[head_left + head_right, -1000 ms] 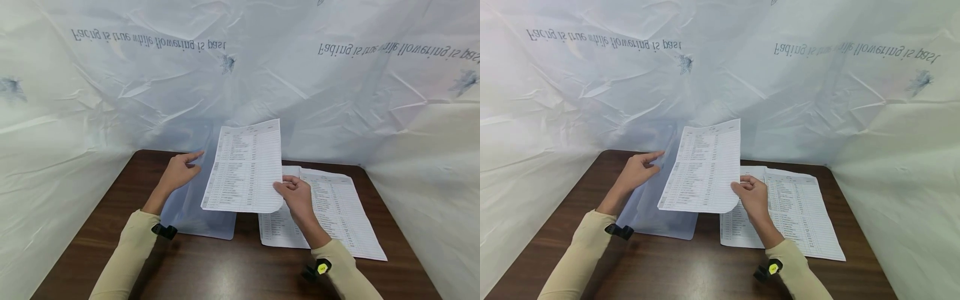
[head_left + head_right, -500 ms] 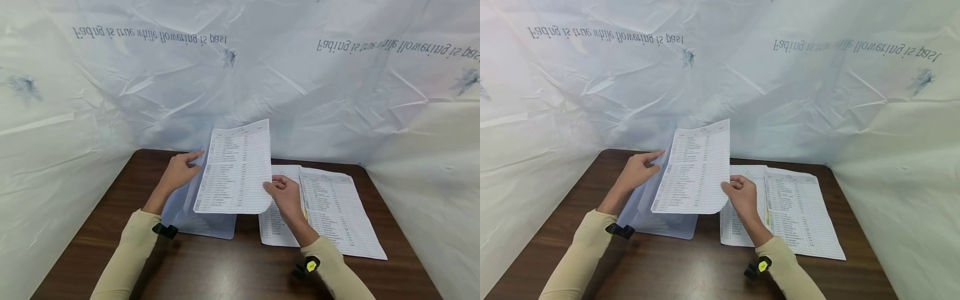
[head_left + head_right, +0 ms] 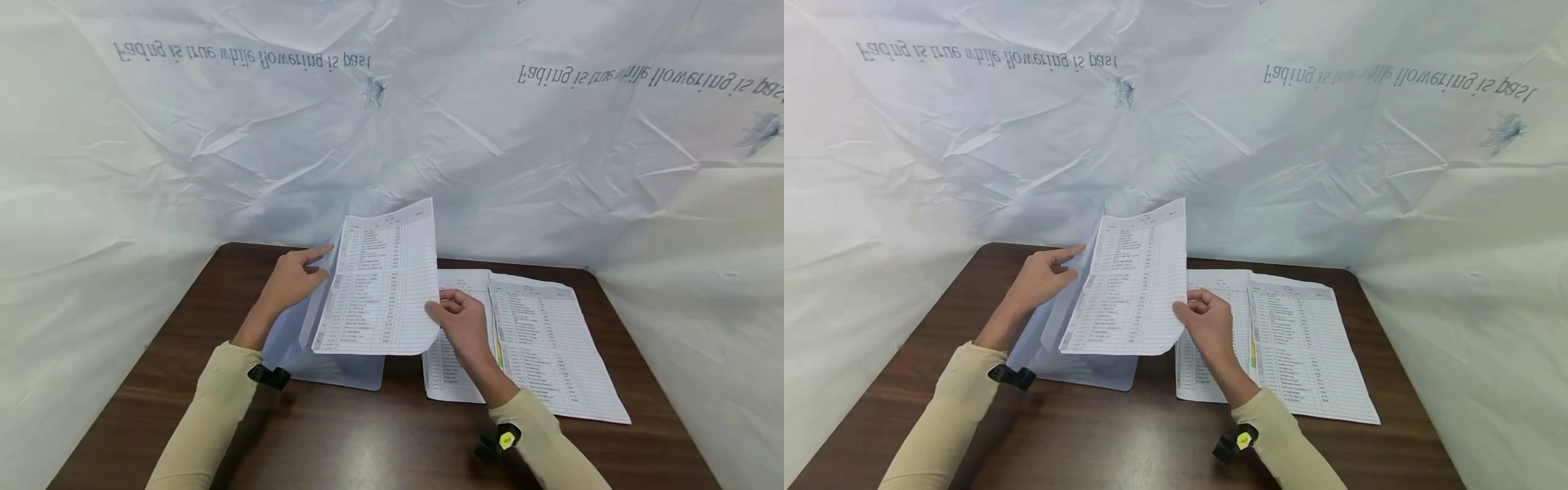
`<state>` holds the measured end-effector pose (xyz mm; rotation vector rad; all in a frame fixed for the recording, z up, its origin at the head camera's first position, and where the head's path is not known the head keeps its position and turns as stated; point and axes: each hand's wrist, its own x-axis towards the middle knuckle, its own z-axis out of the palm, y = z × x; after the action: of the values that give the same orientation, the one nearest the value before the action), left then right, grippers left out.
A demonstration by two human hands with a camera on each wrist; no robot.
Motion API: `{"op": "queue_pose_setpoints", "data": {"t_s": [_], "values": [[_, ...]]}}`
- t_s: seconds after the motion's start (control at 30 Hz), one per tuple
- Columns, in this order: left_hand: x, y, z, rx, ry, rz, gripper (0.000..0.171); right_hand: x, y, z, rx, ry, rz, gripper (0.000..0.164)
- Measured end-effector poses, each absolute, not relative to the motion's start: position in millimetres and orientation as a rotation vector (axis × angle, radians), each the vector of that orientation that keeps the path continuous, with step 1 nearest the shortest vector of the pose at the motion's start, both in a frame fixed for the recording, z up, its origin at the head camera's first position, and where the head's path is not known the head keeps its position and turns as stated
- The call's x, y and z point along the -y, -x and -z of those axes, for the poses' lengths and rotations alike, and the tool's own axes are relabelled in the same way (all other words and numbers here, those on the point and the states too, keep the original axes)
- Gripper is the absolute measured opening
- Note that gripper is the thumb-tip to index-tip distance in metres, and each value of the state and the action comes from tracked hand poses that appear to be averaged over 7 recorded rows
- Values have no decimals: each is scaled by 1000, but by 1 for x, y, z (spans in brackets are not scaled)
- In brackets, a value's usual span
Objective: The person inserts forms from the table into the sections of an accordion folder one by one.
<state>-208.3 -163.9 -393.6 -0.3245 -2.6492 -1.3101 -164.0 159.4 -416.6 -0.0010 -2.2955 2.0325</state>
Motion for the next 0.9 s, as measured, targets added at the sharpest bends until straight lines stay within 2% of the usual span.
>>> {"op": "queue_pose_setpoints", "data": {"t_s": [0.4, 0.9], "values": [[172, 235, 386, 2696, 362, 1329, 55, -143, 173, 404, 2306, 19, -2032, 26], [173, 240, 382, 2697, 392, 1365, 56, -131, 181, 398, 2278, -60, -2137, 30]]}}
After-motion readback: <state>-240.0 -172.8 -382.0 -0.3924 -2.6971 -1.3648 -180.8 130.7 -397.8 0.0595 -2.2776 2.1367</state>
